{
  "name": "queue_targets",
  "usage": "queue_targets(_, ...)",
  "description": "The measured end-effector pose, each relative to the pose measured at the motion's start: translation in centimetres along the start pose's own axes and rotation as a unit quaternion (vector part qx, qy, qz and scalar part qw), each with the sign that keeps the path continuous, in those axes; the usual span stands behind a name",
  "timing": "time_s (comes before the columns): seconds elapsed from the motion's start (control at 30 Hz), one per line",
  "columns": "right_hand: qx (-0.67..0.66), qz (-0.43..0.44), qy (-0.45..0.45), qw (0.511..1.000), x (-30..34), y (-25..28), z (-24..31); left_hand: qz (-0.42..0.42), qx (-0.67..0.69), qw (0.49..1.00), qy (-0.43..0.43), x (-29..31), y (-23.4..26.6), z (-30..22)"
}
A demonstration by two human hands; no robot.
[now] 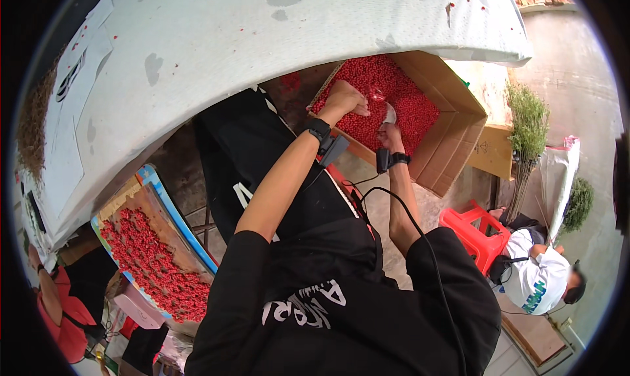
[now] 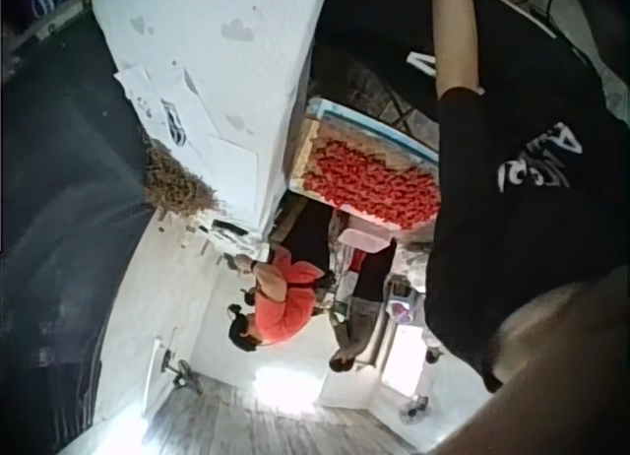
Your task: Assembling small red decorative elements onto plastic stems and arranging them on a tray.
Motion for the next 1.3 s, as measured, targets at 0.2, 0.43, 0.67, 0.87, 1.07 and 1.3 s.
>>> queue_targets(0.2, -0.225, 0.06, 0.059, 0.971, 12.6, -4.0, 9.5, -0.008, 0.067, 0.997, 0.043, -3.3, 4.7, 4.3)
queue_targets(0.43, 0.098, -0.178, 0.467, 0.861, 18.6, -0.1, 19.5, -0.043, 0.055, 0.998, 0.005, 1.4, -0.5, -2.1)
queue_targets(0.67, 0.063, -0.18, 0.537, 0.822, 20.4, -2.1, 22.0, -0.034, 0.049, 0.998, -0.022, 1.3, 0.6, -2.1)
queue_targets(0.87, 0.099, -0.228, 0.53, 0.811, 15.2, -0.8, 19.6, -0.042, 0.048, 0.998, -0.028, 1.7, 1.1, -1.8)
queue_targets(1.07, 0.215, -0.276, 0.336, 0.875, 3.3, 3.6, 10.1, -0.007, 0.103, 0.994, -0.017, 2.3, -0.2, -3.5)
queue_targets(1.3, 0.004, 0.0, -0.043, 0.999, 3.9, 1.7, 3.3, -0.028, 0.035, 0.999, -0.028, 3.3, 0.0, -4.4)
Point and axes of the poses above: each hand's wrist, its own x-axis away from the middle knuckle, its own y-axis out of the back of the hand, z = x × y, the point moved 5 cm from there along -x, towards the middle knuckle, and after that the axes turned 8 degrees about -z, right-handed, at the moved point
